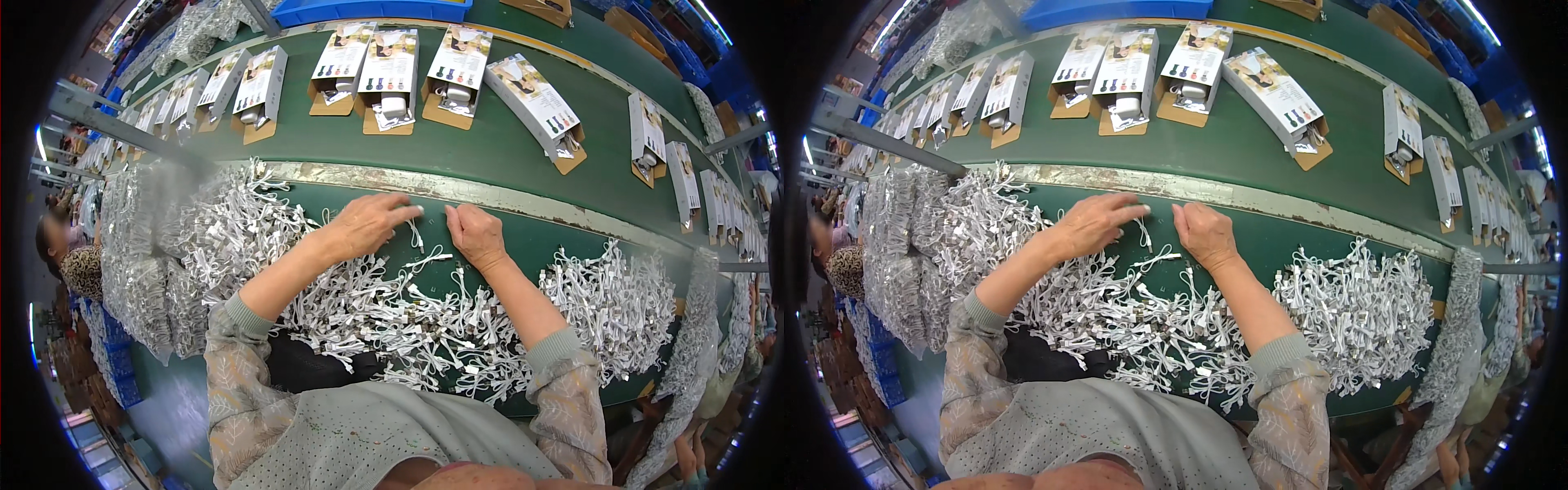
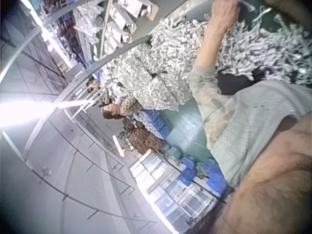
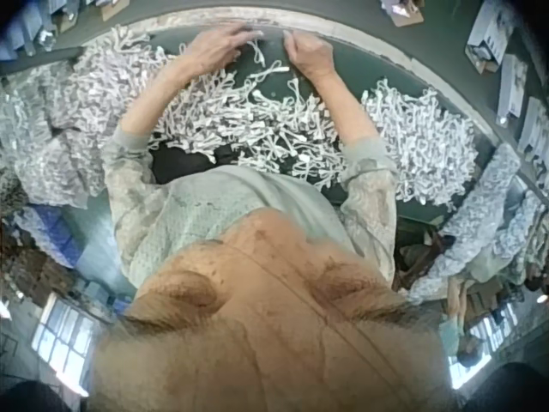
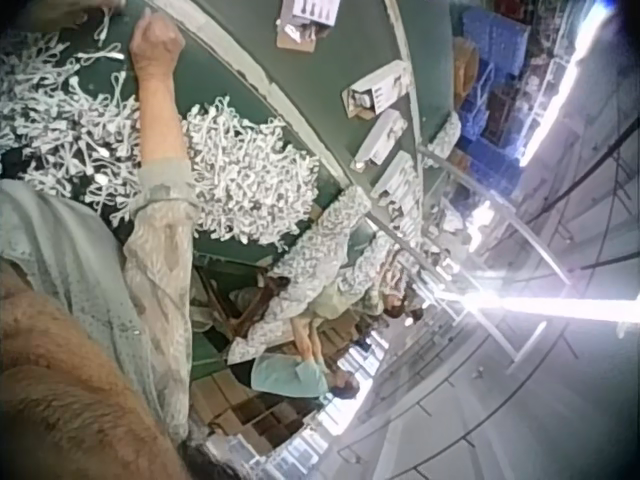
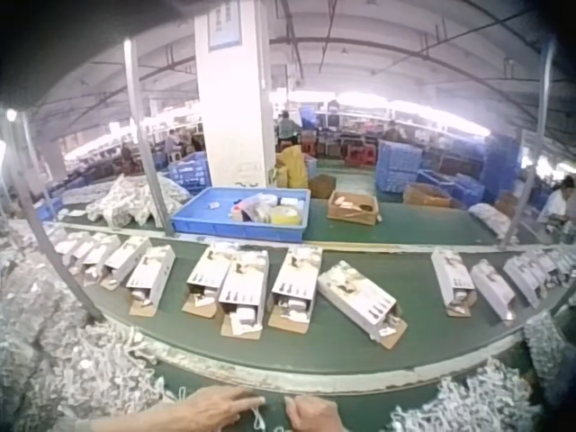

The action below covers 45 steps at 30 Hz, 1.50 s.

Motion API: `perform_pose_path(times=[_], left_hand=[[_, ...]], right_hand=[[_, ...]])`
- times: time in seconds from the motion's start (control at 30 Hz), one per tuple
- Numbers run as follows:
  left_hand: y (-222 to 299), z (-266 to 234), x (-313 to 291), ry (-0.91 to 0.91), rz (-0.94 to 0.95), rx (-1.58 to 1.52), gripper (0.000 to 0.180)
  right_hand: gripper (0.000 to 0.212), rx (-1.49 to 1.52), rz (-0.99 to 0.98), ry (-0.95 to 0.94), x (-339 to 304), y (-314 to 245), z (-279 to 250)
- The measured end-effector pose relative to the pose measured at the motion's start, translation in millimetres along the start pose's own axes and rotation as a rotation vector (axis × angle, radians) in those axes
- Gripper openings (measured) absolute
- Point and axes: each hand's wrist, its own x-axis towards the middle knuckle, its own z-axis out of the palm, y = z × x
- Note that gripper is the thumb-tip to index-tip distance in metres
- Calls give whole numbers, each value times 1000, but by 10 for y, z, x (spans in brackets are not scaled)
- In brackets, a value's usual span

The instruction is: The person picks up a white cable from a pile, folds it by hand, and places it into a cardboard box on a conveyor belt, repeating the process for several boxes.

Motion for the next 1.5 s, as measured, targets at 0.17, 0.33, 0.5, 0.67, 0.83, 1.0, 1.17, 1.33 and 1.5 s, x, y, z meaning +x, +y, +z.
perform_pose_path(times=[0.17,0.33,0.5,0.67,0.83,1.0,1.17,1.33,1.5], left_hand=[[-132,182,99,-56,-188,-34,18],[-406,125,497,437,-528,-145,19],[-972,367,1262,664,-798,-228,22],[-290,153,1340,607,-535,-341,28],[430,74,322,-85,-339,-72,23],[515,459,-20,-96,-216,6,16],[92,48,571,267,-522,-86,20],[-568,35,1703,432,-698,-47,24],[-695,123,2016,667,-588,-282,23]], right_hand=[[27,8,9,0,4,-16,6],[26,8,14,-20,-20,19,-24],[26,31,-9,-1,45,-98,44],[26,6,22,-12,-24,33,5],[27,9,8,-9,0,28,15],[28,18,20,-7,-11,28,12],[27,19,28,-11,-44,54,0],[27,31,14,-9,-14,3,28],[27,56,14,-1,22,-80,69]])
